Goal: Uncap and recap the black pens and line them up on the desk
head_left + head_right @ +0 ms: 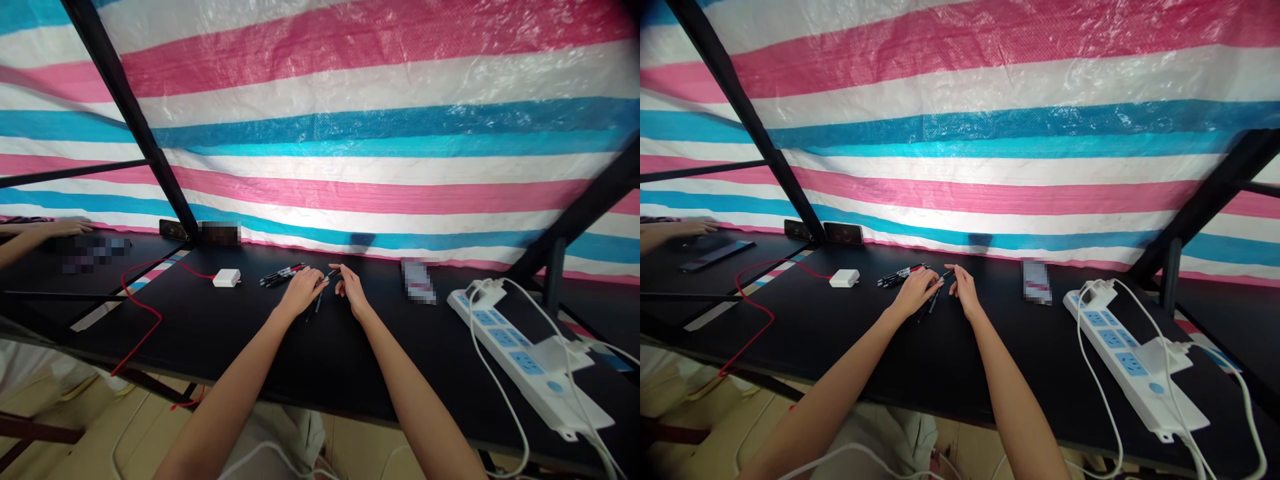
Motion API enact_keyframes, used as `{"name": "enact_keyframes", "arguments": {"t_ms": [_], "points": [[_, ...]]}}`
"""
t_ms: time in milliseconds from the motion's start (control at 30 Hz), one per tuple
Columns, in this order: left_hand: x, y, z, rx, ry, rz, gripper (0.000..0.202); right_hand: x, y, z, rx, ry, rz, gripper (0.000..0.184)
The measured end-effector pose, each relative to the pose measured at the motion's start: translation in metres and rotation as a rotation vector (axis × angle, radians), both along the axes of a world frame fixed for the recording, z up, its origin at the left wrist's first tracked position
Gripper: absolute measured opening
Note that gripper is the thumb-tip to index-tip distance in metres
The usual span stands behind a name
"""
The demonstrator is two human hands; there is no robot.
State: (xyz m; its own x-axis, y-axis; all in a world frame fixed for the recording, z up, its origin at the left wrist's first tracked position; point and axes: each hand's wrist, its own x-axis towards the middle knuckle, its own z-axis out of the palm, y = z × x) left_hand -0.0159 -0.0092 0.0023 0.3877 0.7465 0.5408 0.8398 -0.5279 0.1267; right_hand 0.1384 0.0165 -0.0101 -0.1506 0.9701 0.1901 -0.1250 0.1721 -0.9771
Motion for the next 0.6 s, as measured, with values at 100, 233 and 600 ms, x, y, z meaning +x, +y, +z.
{"name": "enact_keyframes", "arguments": {"t_ms": [100,233,600], "points": [[0.001,0.000,0.000,-0.001,0.015,-0.010,0.023,0.000,-0.001,0.000,0.024,-0.037,-0.035,0.051],[-0.001,0.000,0.000,0.008,0.052,0.003,0.026,0.002,0.001,-0.002,0.045,-0.097,-0.164,0.049],[-0.013,0.005,-0.002,0.004,0.072,0.183,0.026,0.029,0.012,0.004,0.032,0.241,-0.693,0.046]]}}
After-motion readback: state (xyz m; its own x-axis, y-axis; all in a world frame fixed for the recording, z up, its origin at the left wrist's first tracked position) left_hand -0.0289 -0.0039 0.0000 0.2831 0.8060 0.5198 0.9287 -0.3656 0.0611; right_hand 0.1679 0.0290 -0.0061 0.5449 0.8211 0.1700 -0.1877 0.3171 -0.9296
